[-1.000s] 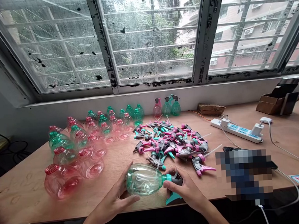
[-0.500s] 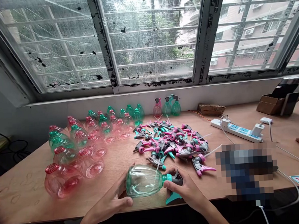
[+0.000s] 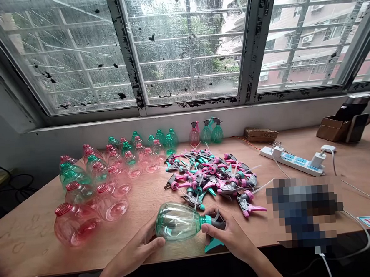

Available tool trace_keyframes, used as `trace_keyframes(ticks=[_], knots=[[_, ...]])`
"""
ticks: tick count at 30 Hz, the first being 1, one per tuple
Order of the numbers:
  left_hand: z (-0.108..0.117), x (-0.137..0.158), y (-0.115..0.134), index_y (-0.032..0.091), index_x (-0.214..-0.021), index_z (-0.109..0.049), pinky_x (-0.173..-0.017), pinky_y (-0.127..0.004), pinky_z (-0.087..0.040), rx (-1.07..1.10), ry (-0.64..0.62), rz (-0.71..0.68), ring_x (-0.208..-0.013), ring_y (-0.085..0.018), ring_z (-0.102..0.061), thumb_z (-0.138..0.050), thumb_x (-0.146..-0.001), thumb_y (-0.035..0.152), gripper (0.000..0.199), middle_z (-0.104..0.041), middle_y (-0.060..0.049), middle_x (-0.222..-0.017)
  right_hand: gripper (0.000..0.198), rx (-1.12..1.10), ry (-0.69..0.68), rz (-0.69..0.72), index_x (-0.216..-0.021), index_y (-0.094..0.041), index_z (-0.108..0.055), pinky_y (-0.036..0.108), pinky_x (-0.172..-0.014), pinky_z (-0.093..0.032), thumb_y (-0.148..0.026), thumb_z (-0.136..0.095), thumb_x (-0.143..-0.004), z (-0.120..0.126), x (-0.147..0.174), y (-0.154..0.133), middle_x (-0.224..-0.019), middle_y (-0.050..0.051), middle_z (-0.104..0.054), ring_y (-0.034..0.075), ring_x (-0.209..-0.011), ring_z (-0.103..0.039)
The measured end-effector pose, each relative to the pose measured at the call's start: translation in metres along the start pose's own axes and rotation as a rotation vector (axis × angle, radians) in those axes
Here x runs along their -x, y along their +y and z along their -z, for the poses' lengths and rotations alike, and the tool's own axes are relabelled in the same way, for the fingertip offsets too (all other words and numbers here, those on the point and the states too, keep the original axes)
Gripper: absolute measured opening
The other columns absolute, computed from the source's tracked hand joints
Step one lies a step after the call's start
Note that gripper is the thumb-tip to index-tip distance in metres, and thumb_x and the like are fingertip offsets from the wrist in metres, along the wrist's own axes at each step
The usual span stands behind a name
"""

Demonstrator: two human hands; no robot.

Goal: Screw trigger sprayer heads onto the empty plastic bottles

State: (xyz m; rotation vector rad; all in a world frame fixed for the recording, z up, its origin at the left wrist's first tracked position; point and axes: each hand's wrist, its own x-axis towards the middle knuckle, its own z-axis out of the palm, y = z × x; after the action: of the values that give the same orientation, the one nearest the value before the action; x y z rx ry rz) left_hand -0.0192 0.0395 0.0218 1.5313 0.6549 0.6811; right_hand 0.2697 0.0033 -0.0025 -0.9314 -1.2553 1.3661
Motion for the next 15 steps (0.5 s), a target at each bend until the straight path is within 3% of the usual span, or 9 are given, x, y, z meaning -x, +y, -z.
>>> trace_keyframes(ticks=[4, 7, 11, 15], knots=[[-0.0021, 0.0014, 0.0016, 0.038, -0.16, -0.005, -0.121, -0.05, -0.029, -0.011, 0.014, 0.011, -0.141, -0.032, -0.045, -0.073, -0.09, 0.028, 0.098, -0.045, -0.005, -0.158, 0.035, 0.012, 0.017, -0.011, -0.101, -0.018, -0.06, 0.029, -0.059, -0.055, -0.044, -0.077, -0.086, 0.0, -0.0006, -0.0005, -0.068, -0.001, -0.068, 0.018, -0.061, -0.067], [-0.0035, 0.0027, 0.0016, 0.04, -0.159, 0.002, -0.123, -0.048, -0.027, 0.001, 0.012, -0.001, -0.146, -0.03, -0.04, -0.073, -0.091, 0.024, 0.103, -0.039, -0.005, -0.162, 0.035, 0.009, 0.023, -0.009, -0.101, -0.018, -0.06, 0.028, -0.058, -0.055, -0.044, -0.078, -0.086, -0.0008, -0.0005, -0.0006, -0.07, -0.001, -0.067, 0.017, -0.061, -0.067], [-0.0025, 0.0025, 0.0011, 0.041, -0.16, -0.005, -0.125, -0.048, -0.023, 0.045, 0.04, -0.005, -0.155, -0.031, -0.022, -0.08, -0.084, 0.027, 0.108, -0.018, -0.003, -0.171, 0.034, 0.02, -0.005, 0.005, -0.1, -0.018, -0.061, 0.029, -0.061, -0.056, -0.042, -0.079, -0.085, -0.0015, 0.0006, -0.0013, -0.069, -0.002, -0.066, 0.016, -0.061, -0.066], [-0.0024, 0.0015, 0.0035, 0.034, -0.16, -0.021, -0.126, -0.047, -0.021, 0.028, 0.018, -0.016, -0.155, -0.03, -0.021, -0.076, -0.089, 0.029, 0.09, -0.024, -0.005, -0.169, 0.034, 0.026, -0.011, 0.007, -0.101, -0.018, -0.061, 0.03, -0.062, -0.057, -0.043, -0.078, -0.086, -0.0009, 0.001, -0.0017, -0.069, -0.002, -0.066, 0.017, -0.062, -0.066]])
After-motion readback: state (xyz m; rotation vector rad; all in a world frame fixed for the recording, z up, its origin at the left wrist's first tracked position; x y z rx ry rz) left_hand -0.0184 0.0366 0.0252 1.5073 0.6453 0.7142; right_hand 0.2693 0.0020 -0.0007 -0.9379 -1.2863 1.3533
